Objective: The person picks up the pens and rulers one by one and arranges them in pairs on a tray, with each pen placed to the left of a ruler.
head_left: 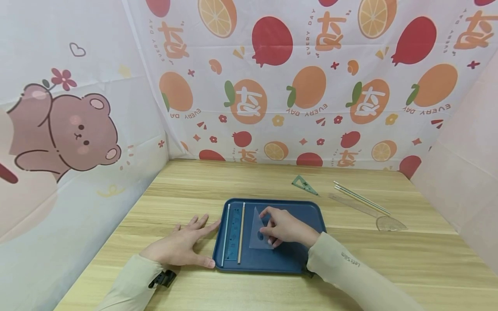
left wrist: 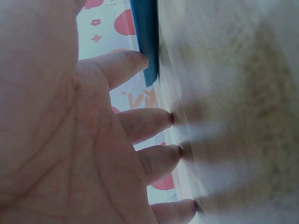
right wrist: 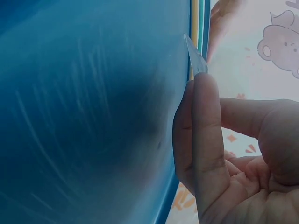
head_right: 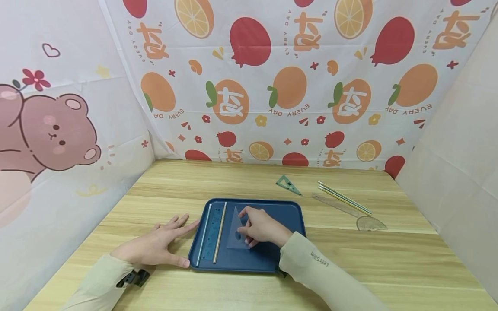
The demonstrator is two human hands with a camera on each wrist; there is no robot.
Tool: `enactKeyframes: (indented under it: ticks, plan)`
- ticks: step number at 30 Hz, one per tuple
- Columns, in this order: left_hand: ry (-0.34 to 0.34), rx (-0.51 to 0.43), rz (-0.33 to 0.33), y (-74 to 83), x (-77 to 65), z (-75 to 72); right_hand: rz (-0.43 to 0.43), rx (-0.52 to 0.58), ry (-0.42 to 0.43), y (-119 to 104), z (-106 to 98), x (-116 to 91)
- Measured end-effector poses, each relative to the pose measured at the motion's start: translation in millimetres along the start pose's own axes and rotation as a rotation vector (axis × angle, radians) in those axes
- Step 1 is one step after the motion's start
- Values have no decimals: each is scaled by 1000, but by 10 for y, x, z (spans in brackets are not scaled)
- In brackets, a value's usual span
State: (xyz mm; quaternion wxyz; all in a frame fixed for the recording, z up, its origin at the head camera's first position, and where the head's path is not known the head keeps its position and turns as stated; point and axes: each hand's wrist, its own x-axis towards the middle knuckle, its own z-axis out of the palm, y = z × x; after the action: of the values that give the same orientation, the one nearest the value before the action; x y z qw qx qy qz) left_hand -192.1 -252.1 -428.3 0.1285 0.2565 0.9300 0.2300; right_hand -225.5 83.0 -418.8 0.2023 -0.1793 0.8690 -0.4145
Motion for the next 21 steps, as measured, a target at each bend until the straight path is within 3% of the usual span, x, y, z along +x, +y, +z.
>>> enactKeyframes:
  ticks: [7,21]
  plan:
    - [-18,28,-37,67,1,-23,2,-18,-9,-25,33,5]
    - [-21,23,-47,81,3,-26,1,-124,-9,-88,83,18]
